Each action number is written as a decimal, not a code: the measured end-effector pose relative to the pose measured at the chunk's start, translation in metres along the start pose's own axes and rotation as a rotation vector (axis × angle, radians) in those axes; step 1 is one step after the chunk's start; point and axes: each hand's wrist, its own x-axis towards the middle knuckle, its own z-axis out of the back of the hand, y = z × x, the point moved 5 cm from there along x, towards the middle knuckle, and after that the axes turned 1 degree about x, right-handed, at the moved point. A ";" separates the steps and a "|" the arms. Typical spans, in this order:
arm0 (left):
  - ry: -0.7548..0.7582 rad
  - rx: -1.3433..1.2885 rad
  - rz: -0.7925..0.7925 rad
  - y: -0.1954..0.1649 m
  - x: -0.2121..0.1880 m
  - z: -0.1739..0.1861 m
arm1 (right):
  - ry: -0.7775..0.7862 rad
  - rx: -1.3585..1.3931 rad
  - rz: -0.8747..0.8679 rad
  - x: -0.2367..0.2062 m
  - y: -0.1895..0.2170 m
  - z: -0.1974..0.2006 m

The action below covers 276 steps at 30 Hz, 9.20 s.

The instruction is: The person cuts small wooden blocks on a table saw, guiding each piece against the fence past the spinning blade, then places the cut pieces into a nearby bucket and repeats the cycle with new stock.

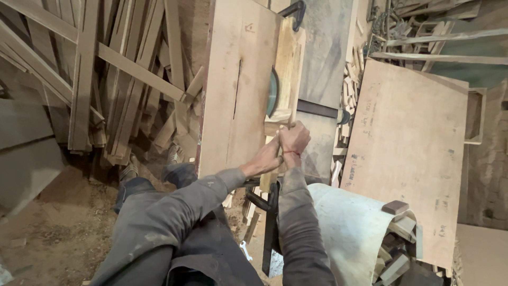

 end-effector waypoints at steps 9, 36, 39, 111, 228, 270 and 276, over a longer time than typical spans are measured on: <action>-0.047 0.016 -0.068 0.004 0.008 0.000 | -0.021 -0.006 0.036 0.011 0.004 -0.002; -0.168 0.006 -0.131 -0.014 0.048 0.019 | -0.040 0.049 0.081 0.040 0.044 0.013; -0.167 0.092 -0.183 -0.021 0.056 0.024 | -0.028 0.058 0.112 0.049 0.053 0.019; 0.016 0.144 -0.009 0.016 -0.071 -0.008 | 0.030 0.126 -0.119 -0.088 -0.064 0.002; 0.517 1.080 -0.444 -0.034 -0.143 0.118 | 0.170 1.392 -1.252 -0.476 -0.164 -0.098; 0.152 0.298 0.362 -0.091 -0.158 0.169 | -0.861 0.827 -0.186 -0.319 -0.199 0.272; 0.434 -0.326 0.445 -0.157 -0.146 0.073 | -0.762 0.526 0.276 -0.305 -0.034 0.230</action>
